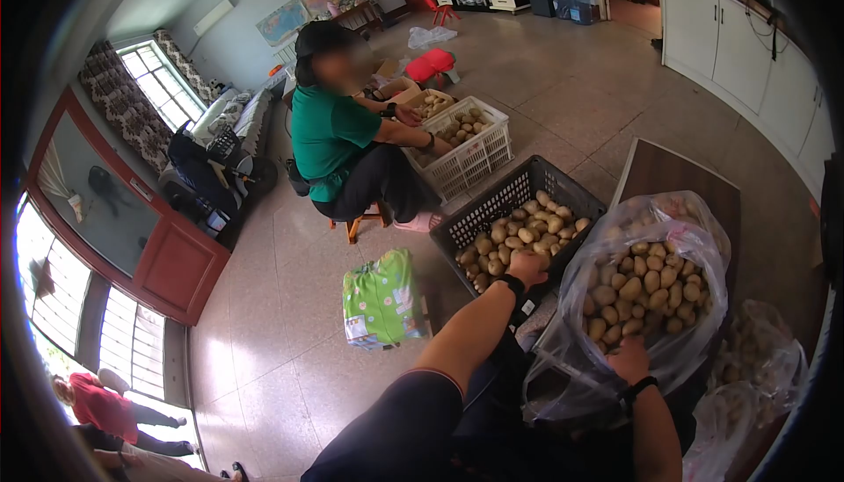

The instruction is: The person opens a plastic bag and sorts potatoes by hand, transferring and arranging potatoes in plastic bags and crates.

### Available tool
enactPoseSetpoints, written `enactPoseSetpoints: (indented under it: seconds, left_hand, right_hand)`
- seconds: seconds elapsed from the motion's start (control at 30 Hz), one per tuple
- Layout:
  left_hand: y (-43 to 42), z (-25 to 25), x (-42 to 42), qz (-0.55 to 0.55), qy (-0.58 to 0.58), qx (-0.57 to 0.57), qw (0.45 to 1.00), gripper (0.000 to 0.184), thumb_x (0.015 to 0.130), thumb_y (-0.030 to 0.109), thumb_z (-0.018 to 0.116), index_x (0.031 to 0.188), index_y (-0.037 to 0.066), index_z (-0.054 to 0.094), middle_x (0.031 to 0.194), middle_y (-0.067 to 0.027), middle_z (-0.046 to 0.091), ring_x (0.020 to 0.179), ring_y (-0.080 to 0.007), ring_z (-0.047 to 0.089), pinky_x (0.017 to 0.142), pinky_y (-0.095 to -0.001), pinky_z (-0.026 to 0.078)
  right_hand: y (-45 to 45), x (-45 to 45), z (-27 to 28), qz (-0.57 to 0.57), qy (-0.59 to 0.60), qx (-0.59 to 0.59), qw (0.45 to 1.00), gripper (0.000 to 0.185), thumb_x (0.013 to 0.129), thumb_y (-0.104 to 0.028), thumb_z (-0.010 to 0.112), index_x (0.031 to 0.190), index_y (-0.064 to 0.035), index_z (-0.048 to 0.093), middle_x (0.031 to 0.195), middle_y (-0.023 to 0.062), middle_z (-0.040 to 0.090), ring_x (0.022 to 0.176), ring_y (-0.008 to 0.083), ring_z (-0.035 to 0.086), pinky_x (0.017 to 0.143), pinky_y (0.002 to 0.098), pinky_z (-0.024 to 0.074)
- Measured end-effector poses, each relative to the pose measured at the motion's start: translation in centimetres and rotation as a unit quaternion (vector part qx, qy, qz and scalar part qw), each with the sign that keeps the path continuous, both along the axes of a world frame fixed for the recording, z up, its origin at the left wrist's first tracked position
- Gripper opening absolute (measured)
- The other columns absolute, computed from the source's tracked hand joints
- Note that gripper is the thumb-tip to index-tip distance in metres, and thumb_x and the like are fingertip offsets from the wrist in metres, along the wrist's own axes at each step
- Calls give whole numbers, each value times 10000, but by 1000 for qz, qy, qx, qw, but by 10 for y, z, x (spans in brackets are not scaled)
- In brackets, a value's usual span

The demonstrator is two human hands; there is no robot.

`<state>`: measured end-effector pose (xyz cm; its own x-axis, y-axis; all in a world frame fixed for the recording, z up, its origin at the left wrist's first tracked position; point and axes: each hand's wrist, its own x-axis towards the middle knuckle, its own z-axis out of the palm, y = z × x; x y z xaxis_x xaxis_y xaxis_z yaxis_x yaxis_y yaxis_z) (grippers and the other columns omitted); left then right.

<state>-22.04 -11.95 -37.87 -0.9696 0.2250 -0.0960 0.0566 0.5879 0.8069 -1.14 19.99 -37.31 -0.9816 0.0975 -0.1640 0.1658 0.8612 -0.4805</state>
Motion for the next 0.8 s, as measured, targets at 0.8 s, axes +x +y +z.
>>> enactPoseSetpoints:
  seconds: [0.8]
  left_hand:
    - [-11, 28, -3, -55, 43, -350, 934, 344, 765, 274, 726, 1006, 31, 688, 1021, -135, 680, 976, -285, 650, 818, -376, 529]
  right_hand:
    - [13, -10, 29, -227, -68, -674, 700, 280, 916, -253, 614, 1128, -81, 549, 917, 54, 599, 646, 205, 580, 517, 289, 442]
